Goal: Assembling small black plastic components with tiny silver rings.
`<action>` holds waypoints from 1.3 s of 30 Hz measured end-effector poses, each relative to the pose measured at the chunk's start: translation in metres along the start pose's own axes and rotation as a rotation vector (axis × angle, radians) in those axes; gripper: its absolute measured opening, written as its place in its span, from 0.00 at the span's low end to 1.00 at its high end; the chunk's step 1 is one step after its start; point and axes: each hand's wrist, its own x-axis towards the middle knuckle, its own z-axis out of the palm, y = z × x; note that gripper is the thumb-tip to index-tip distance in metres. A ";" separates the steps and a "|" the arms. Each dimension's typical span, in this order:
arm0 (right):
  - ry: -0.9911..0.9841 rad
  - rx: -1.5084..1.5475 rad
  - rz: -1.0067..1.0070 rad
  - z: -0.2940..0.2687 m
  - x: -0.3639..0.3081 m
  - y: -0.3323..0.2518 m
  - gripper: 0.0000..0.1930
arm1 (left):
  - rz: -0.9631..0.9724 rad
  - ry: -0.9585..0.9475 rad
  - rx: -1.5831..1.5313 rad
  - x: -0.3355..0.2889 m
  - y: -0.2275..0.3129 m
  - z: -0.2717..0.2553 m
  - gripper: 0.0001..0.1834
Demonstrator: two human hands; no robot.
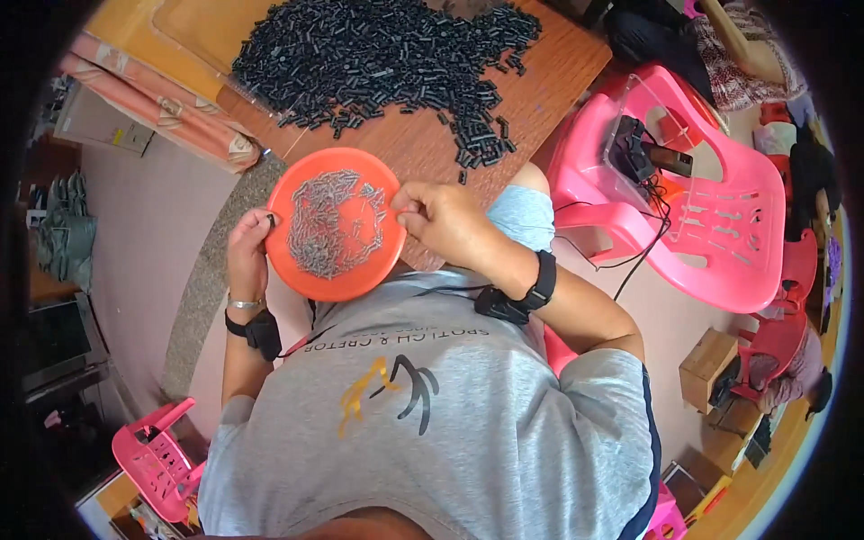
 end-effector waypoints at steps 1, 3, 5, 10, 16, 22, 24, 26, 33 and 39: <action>0.013 -0.030 -0.024 -0.001 0.003 0.003 0.05 | -0.001 0.006 -0.006 0.002 0.000 0.003 0.07; 0.018 -0.056 -0.039 -0.008 0.011 0.003 0.05 | 0.005 0.026 -0.005 0.007 0.002 0.009 0.07; 0.049 -0.057 -0.063 -0.011 0.019 0.007 0.05 | 0.005 0.042 -0.002 0.011 0.002 0.013 0.07; 0.095 -0.058 -0.097 -0.025 0.039 0.015 0.06 | 0.017 0.057 0.016 0.020 0.002 0.022 0.07; 0.097 0.189 -0.141 -0.046 0.052 0.028 0.07 | 0.059 0.097 -0.081 0.040 -0.007 0.030 0.08; 0.385 0.271 -0.118 -0.101 0.029 0.022 0.08 | 0.027 0.067 -0.107 0.054 -0.008 0.028 0.07; 0.373 0.324 -0.009 -0.116 0.017 0.029 0.08 | 0.031 0.095 -0.107 0.056 -0.007 0.031 0.07; 0.388 0.256 0.039 -0.123 0.005 0.035 0.08 | 0.033 0.084 -0.108 0.059 -0.006 0.034 0.07; 0.450 -0.102 -0.029 -0.112 -0.009 0.063 0.09 | 0.037 0.049 -0.112 0.060 0.001 0.038 0.07; 0.378 -0.427 -0.067 -0.110 -0.007 0.051 0.16 | 0.047 0.139 -0.096 0.051 0.005 0.029 0.08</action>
